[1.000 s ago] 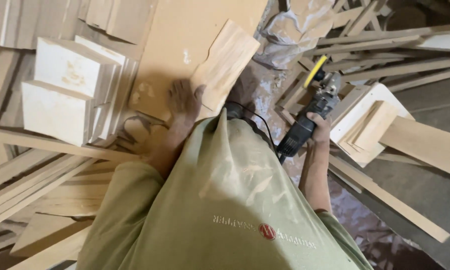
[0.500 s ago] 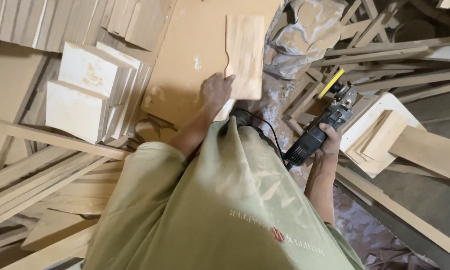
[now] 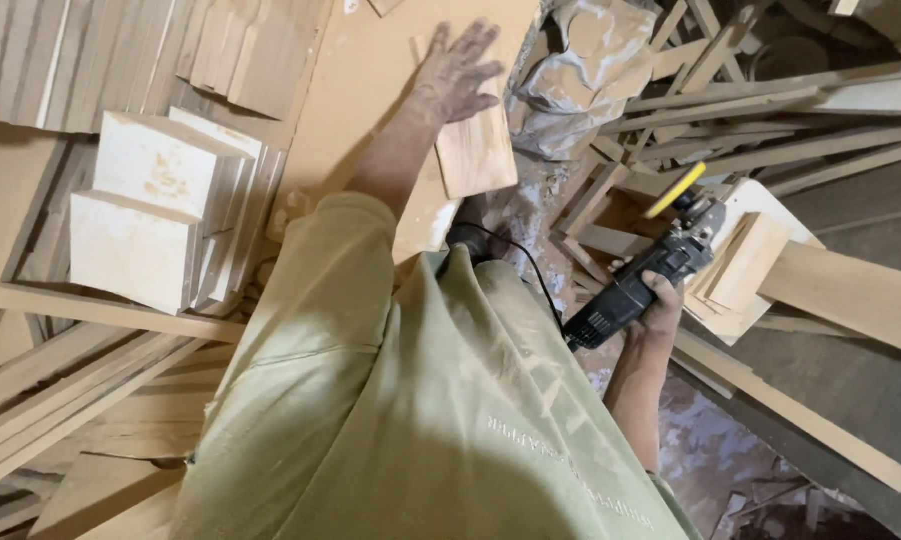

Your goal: Sanding small wooden pieces using a power sander in a workshop.

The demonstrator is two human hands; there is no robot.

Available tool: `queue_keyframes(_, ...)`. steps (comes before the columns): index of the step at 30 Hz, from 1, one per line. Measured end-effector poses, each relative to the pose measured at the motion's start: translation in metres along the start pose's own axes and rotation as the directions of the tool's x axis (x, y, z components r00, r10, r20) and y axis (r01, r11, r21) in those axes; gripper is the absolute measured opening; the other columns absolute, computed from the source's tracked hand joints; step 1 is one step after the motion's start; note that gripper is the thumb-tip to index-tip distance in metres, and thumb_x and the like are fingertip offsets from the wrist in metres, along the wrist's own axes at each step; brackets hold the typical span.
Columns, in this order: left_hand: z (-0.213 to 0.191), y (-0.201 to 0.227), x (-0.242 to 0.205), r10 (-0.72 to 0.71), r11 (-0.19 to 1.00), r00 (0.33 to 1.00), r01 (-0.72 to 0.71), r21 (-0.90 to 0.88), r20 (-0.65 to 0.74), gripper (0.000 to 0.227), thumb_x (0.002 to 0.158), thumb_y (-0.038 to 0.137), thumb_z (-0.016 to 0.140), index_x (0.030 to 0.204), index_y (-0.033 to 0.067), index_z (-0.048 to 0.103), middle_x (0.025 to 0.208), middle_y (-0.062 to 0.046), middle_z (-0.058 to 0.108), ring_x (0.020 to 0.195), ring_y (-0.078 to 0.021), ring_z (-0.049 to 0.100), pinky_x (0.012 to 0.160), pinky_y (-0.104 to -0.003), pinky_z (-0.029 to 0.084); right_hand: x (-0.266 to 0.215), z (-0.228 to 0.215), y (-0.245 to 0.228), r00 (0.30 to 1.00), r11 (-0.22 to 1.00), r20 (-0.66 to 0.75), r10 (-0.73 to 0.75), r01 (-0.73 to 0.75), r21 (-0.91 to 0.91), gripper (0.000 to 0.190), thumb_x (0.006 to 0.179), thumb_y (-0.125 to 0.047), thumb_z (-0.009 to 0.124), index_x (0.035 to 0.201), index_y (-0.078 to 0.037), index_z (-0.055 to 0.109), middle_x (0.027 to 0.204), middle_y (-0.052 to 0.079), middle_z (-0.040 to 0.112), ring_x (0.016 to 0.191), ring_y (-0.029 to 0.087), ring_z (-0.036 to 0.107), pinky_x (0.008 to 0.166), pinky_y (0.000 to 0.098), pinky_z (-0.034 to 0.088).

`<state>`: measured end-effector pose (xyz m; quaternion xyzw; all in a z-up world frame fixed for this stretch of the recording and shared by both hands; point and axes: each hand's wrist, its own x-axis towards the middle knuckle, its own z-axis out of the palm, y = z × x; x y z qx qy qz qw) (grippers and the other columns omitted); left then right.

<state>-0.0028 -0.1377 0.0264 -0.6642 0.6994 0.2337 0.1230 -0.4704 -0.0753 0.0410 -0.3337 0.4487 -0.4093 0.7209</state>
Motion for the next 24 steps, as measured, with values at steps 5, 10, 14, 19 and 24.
queue_keyframes(5, 0.051, -0.056, -0.028, -0.346, 0.933, 0.919, 0.358, 0.032, -0.191, 0.079, 0.105, 0.082, 0.037, 0.153, 0.0201, 0.048, 0.159, -0.019, 0.038, 0.141, -0.0377, 0.039, 0.103, -0.062, 0.044, 0.009, -0.009, 0.000, 0.999, 1.000, 0.049, -0.013, 0.012, 0.018, 0.044, 0.081, -0.014, 0.075, 0.122, -0.005, 0.059, 0.103, 0.010, 0.071, 0.087, 0.025, 0.072, 0.083, 0.0406, 0.066)
queue_keyframes(10, 0.122, -0.056, -0.076, -0.661, 0.724, 0.662, 0.686, -0.069, -0.353, 0.083, 0.104, 0.093, 0.041, 0.111, 0.0135, 0.062, 0.104, -0.012, 0.059, 0.092, -0.0263, 0.052, 0.072, -0.040, 0.053, 0.021, 0.010, -0.001, 0.996, 0.990, 0.078, 0.034, -0.022, -0.141, 0.033, 0.086, -0.015, 0.074, 0.113, -0.007, 0.057, 0.099, 0.010, 0.067, 0.085, 0.024, 0.069, 0.077, 0.0354, 0.065)
queue_keyframes(14, 0.143, -0.012, -0.103, -0.697, 0.710, 0.672, 0.695, -0.114, -0.249, 0.071, 0.110, 0.080, 0.036, 0.109, 0.0135, 0.062, 0.098, -0.010, 0.058, 0.089, -0.0261, 0.052, 0.089, -0.044, 0.047, 0.042, 0.046, 0.002, 0.992, 0.946, -0.035, 0.125, -0.130, -0.296, 0.047, 0.076, -0.012, 0.078, 0.118, -0.005, 0.056, 0.096, 0.008, 0.065, 0.074, 0.019, 0.066, 0.064, 0.0299, 0.061)
queue_keyframes(19, 0.172, 0.023, -0.110, -0.608, 0.696, 0.449, 0.699, -0.167, -0.655, 0.043, 0.109, 0.059, 0.056, 0.117, 0.0172, 0.057, 0.117, -0.008, 0.058, 0.109, -0.0244, 0.052, 0.094, -0.041, 0.046, 0.046, 0.144, -0.015, 0.966, 0.144, -0.106, 0.235, -0.142, -0.979, 0.062, 0.069, -0.021, 0.079, 0.130, -0.019, 0.064, 0.116, 0.004, 0.077, 0.103, 0.020, 0.074, 0.102, 0.0370, 0.058)
queue_keyframes(24, 0.179, 0.025, -0.093, -0.684, 0.713, 0.665, 0.523, -0.466, -0.299, 0.057, 0.120, 0.030, 0.039, 0.169, 0.0022, 0.027, 0.175, -0.017, 0.013, 0.163, -0.0323, 0.006, 0.134, -0.049, 0.001, 0.060, 0.170, 0.013, 0.952, -0.109, 0.060, 0.300, 0.096, -0.989, 0.069, 0.069, -0.031, 0.084, 0.130, -0.010, 0.061, 0.119, 0.015, 0.076, 0.107, 0.036, 0.071, 0.097, 0.0442, 0.057)
